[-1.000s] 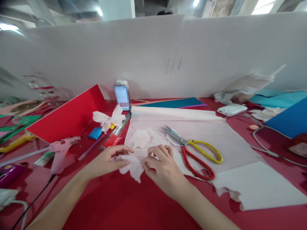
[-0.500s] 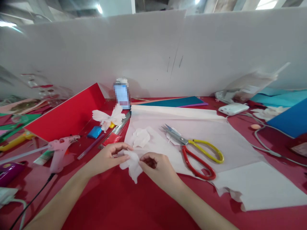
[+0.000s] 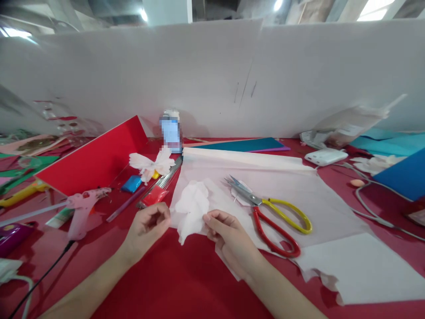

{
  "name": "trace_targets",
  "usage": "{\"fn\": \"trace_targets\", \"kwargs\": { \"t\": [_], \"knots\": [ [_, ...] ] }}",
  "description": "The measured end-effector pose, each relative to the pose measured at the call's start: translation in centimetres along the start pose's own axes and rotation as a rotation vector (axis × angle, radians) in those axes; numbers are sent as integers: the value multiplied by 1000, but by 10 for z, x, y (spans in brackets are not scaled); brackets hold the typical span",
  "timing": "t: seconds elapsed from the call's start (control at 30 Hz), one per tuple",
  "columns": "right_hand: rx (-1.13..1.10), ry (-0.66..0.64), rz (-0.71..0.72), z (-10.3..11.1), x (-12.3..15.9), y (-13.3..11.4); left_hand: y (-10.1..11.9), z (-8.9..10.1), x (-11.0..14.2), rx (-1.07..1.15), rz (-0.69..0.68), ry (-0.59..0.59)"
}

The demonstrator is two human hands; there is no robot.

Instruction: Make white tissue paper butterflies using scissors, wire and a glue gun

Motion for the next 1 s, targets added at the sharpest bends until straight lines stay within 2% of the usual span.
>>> {"fn": "trace_targets", "kwargs": {
  "t": [0.1,0.2,0.3,0.4,0.6,0.73,1.0],
  "knots": [
    [-164,-14,-81,4,-1,7,5,-7,7,-133,-128,28],
    [-251,0,-89,5,-2,14,9,-11,11,-219,-165,86],
    [-260,38,-74,5,-2,17,10,-14,13,-258,-99,149],
    [-252,79,-37,4,-1,16,10,-18,12,-230,24,176],
    [-176,158,-2,4,1,14,9,-20,11,-64,281,129],
    [-134,168,12,2,2,11,10,-21,12,-46,311,101],
    [-188,202,-65,-2,5,10,0,-23,12,-62,320,103]
  ]
}}
Point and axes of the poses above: each hand's wrist, its own x-axis away from the middle knuckle, its own z-axis out of the back of the hand, y = z × x, the point moved 2 cm from there along -x, towards the middle knuckle, and after that the axes turned 1 degree about -z, right-handed, at the moved point
